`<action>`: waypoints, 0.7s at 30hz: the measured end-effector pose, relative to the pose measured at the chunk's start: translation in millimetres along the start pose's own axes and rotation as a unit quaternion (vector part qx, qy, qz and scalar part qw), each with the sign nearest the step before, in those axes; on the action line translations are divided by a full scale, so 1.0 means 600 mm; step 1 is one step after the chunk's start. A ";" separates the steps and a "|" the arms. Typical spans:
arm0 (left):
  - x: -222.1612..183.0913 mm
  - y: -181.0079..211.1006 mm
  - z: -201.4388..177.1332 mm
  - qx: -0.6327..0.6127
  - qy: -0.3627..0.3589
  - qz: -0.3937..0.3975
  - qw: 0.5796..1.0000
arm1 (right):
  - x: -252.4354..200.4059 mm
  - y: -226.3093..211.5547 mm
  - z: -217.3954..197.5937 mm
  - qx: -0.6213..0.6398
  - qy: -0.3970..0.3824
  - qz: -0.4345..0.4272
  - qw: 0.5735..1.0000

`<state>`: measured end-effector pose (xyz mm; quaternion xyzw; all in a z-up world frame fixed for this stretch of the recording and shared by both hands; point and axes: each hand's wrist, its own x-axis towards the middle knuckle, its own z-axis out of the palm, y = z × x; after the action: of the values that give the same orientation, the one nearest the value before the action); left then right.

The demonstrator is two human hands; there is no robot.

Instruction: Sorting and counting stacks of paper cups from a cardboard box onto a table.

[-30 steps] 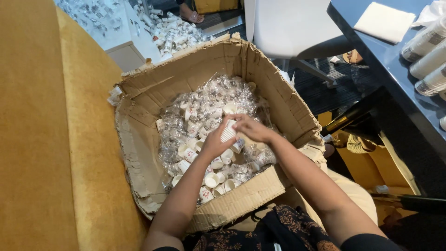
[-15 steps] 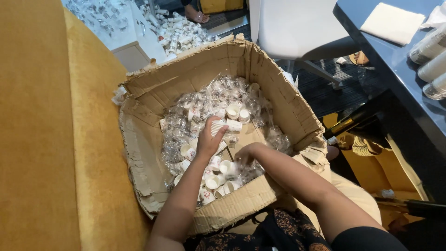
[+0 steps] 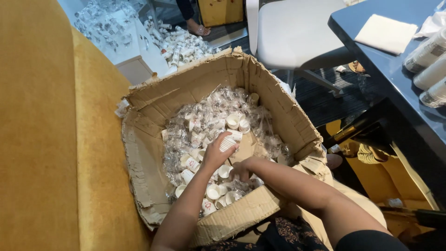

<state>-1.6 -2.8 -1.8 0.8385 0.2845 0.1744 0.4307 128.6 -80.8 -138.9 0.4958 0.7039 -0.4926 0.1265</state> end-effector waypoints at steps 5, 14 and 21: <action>0.000 -0.002 -0.004 0.009 0.006 -0.028 1.000 | -0.025 0.005 -0.037 -0.016 0.092 0.045 0.995; 0.005 -0.009 0.004 0.022 0.020 -0.007 1.000 | 0.019 0.031 0.003 -0.116 0.044 0.023 0.992; 0.010 0.000 -0.009 0.045 0.016 -0.014 0.999 | -0.121 -0.018 -0.092 -0.028 0.205 0.185 0.961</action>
<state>0.2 4.3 1.3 0.8501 0.3104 0.1688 0.3904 171.3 -77.2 -57.4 0.7038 0.6245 -0.3285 0.0825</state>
